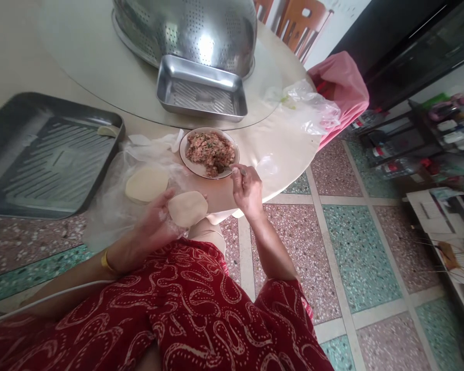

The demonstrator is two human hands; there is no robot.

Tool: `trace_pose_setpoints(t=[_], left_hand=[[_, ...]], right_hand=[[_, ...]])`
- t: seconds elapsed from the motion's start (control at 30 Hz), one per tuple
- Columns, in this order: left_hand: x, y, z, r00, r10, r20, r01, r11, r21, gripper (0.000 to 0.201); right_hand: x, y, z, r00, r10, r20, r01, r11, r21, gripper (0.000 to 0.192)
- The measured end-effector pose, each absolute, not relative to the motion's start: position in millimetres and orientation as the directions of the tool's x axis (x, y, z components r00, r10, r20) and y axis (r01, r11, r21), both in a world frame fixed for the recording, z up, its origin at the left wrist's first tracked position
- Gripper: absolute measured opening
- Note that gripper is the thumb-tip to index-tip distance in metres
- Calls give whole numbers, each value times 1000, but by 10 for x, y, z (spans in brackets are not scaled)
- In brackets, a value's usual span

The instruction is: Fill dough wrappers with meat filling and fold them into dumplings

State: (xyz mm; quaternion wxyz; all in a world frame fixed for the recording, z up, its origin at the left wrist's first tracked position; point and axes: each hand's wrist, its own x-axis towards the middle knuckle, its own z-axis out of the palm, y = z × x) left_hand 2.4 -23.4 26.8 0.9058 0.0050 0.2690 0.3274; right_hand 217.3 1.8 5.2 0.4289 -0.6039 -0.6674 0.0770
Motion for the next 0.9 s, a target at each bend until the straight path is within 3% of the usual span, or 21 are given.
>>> trace_pose_setpoints(t=[0.4, 0.7, 0.9], left_hand=[[5, -240, 169, 586, 612, -531, -614, 763, 201, 45], [16, -226, 172, 570, 593, -570, -597, 774, 208, 42], [0, -239, 188, 570, 588, -574, -607, 772, 187, 45]], right_hand=[[2305, -79, 45, -40, 875, 482, 636, 394, -663, 30], [2294, 207, 14, -261, 837, 481, 599, 531, -599, 34], [2214, 240, -65, -190, 790, 583, 599, 564, -568, 28]])
